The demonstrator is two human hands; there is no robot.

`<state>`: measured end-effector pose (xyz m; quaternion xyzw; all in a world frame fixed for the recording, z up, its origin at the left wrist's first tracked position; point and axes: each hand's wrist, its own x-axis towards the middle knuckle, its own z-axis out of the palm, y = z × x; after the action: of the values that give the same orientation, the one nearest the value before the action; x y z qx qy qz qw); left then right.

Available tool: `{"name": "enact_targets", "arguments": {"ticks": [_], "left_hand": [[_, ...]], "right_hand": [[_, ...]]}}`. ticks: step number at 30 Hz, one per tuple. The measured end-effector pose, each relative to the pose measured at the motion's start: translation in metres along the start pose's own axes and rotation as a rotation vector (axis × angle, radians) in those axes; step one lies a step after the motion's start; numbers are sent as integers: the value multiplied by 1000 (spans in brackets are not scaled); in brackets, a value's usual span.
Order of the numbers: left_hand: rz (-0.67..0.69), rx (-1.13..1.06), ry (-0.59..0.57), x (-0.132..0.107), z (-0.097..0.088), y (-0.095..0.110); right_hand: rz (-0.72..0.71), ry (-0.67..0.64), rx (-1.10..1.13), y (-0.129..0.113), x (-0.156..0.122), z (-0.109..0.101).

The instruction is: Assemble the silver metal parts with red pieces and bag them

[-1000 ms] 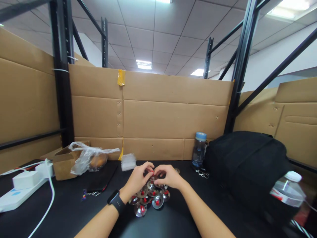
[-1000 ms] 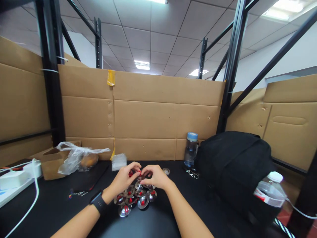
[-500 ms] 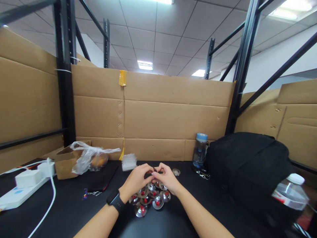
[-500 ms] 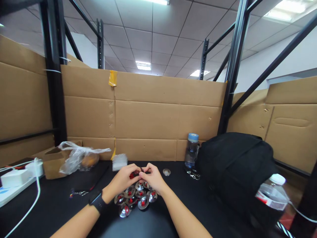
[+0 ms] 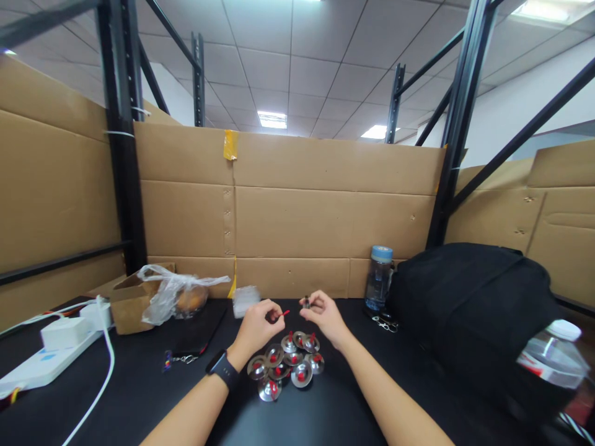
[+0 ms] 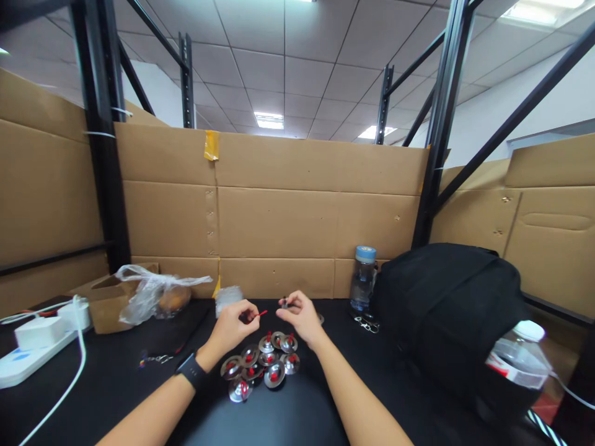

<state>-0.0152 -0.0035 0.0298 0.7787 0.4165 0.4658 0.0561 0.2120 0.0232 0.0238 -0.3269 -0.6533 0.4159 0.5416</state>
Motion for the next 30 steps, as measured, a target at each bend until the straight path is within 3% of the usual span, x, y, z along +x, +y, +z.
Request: {"name": "enact_targets", "arguments": {"ticks": [2,5,9,12,18,30], "left_hand": [[-27,52,-76,1,-3,-15],[-73,145,-179,0,-6,-37],[-155,246,-250,-3,-8,-55],[-155,275,-292,-4,-8,-56],[-115,300,-249,-4,-8,-45],[-58,202,-264,-4,-2,-42]], "right_hand": [[-40,109,-300,6,6,-30],[0,134,-793,16,9,-76],[103,103,-939,28,7,-109],[102,41,-895,36,6,-112],[129,-28,-892,44,6,-109],[146,-151,-981,27,2,-97]]}}
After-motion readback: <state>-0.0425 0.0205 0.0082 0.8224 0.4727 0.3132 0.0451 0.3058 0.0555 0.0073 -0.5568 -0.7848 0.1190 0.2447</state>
